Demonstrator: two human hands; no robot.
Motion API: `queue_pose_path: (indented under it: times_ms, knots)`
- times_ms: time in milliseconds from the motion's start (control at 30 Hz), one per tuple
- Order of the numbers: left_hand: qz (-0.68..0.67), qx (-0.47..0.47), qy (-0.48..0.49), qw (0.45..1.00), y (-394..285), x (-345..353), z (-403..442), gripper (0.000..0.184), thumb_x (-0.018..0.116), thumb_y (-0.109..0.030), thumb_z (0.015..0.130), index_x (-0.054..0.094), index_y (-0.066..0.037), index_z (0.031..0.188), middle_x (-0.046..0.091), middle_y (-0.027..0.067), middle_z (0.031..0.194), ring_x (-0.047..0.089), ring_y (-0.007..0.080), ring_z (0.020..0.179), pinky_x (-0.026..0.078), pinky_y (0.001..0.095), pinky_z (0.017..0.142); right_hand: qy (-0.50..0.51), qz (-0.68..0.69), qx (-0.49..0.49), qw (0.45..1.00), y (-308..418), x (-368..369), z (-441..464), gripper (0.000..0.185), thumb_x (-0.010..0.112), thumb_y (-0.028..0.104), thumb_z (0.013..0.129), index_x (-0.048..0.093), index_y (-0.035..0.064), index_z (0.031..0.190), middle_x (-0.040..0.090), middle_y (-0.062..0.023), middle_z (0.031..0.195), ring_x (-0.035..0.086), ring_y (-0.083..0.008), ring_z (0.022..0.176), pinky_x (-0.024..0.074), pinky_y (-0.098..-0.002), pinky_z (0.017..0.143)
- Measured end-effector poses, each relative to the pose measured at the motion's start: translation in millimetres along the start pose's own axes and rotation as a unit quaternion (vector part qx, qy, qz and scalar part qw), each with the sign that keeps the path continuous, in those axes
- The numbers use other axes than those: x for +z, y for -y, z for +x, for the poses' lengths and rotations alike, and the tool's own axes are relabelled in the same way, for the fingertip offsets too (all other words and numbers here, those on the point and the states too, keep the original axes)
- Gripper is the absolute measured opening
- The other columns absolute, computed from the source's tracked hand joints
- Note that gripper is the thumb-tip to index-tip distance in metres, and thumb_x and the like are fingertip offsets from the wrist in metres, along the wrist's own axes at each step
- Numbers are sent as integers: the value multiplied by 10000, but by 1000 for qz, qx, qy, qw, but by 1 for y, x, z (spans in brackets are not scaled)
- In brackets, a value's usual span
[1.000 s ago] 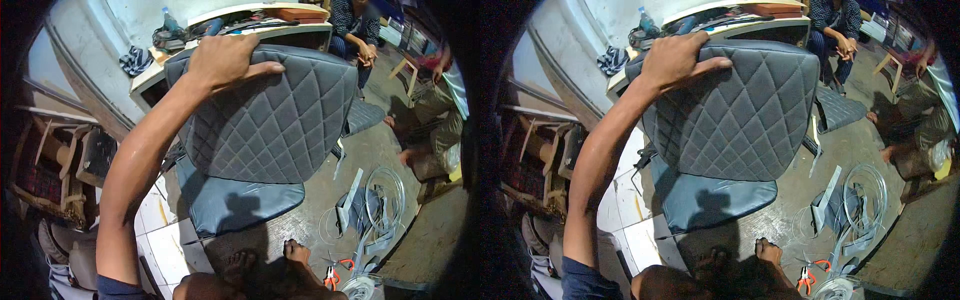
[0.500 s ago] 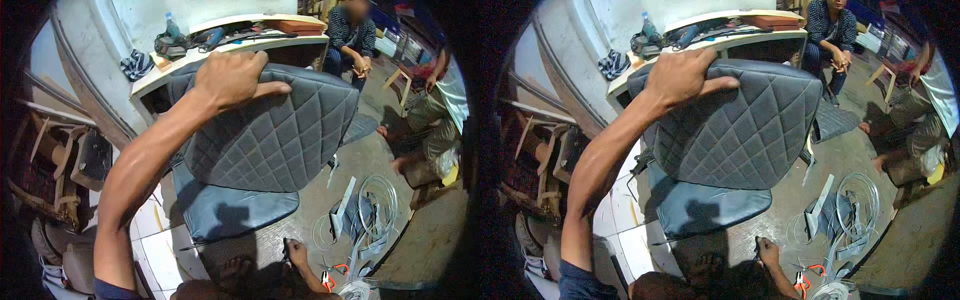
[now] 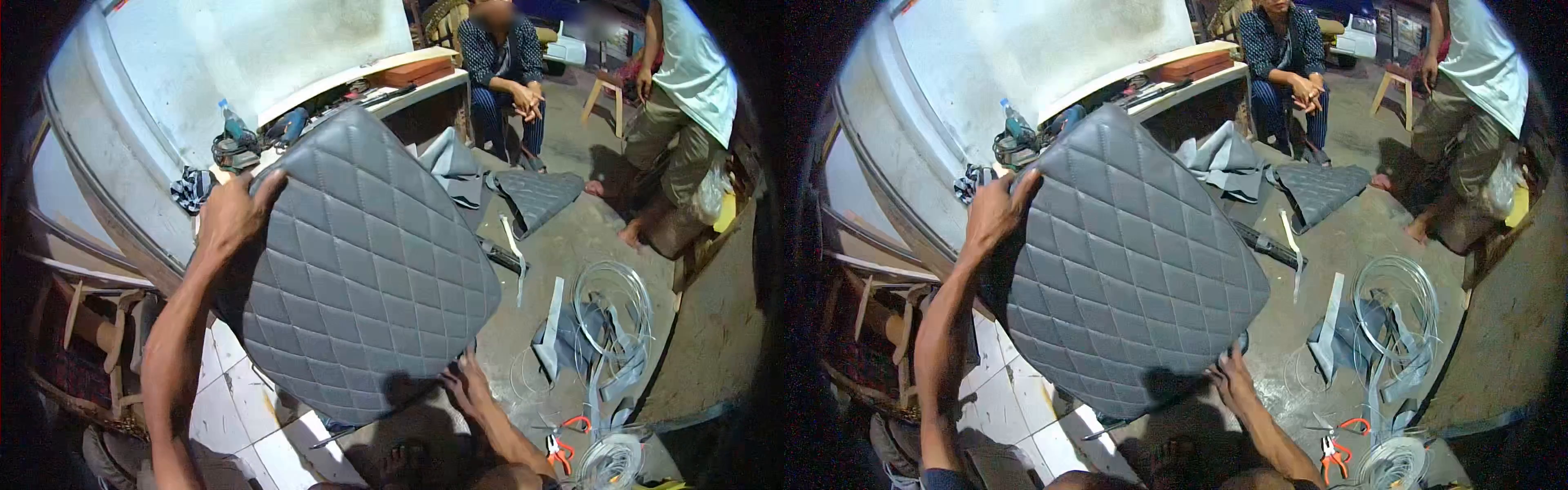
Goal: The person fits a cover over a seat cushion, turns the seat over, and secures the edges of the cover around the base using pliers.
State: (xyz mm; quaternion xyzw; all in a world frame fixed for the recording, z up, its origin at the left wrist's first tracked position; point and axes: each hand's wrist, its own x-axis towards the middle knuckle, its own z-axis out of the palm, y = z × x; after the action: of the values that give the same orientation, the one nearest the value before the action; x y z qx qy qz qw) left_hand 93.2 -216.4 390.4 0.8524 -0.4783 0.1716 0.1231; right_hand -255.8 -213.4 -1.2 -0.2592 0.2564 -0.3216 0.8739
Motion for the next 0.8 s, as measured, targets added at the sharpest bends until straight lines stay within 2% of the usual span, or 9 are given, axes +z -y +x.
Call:
queue_pose_path:
  times_ms: [267,333,367,400,433,500,600,700,800]
  knots:
    - [-97,-329,151,927,167,259,-159,958,364,-731,986,677,167,1100,659,426,1026,636,544,1110,499,518,971,-112,-331,-134,928,80,-12,35,1058,759,525,869,211,31,1628,373,-311,1579,371,-406,1472,276,-436,1223]
    - [-132,-351,161,913,182,317,-214,915,363,-681,1015,664,178,1110,699,353,1040,645,534,1101,503,501,964,-145,-560,-26,815,89,-6,42,1019,706,594,879,281,15,1602,423,-339,1533,409,-445,1441,318,-452,1203]
    - [-53,-301,48,951,193,354,-245,898,357,-665,1026,664,176,1105,699,354,1019,646,539,1086,503,500,956,-147,-564,-19,812,80,0,47,1019,706,594,879,281,15,1602,423,-339,1533,409,-445,1441,318,-452,1203]
    - [28,-240,-64,968,196,376,-265,881,352,-648,1037,664,174,1099,699,355,999,648,544,1070,504,498,947,-174,-694,-13,699,62,12,51,953,652,588,912,305,21,1595,384,-330,1561,392,-456,1451,317,-501,1195]
    - [-83,-299,26,950,178,346,-255,904,344,-680,1024,668,159,1119,684,372,1056,633,534,1112,489,509,966,-197,-801,-8,565,43,25,56,890,598,582,944,330,28,1587,345,-321,1589,375,-467,1461,315,-550,1187]
    - [-141,-398,217,880,176,325,-248,889,325,-689,1026,686,114,1148,675,375,1122,615,531,1152,475,522,983,-95,-849,-205,478,-11,56,48,819,579,537,964,363,30,1569,306,-301,1615,333,-451,1492,234,-626,1201]
    - [-79,-290,31,953,218,389,-259,903,297,-641,1055,666,184,1061,667,404,1023,631,558,1054,477,545,942,228,-760,-229,564,-101,103,33,711,588,486,971,430,89,1539,348,-175,1638,274,-362,1540,162,-637,1225]
    - [-93,-345,120,926,170,324,-243,908,315,-640,1052,687,185,969,669,402,988,633,564,1030,478,560,933,236,-701,-325,589,-160,85,56,717,599,515,957,440,133,1543,367,-120,1640,277,-347,1541,137,-642,1231]
    - [-104,-315,128,935,164,325,-245,961,260,-680,1039,692,176,972,652,425,1000,626,571,1026,470,565,931,108,-768,-282,565,-79,59,89,711,542,547,986,409,154,1563,381,-108,1632,292,-328,1536,109,-655,1234]
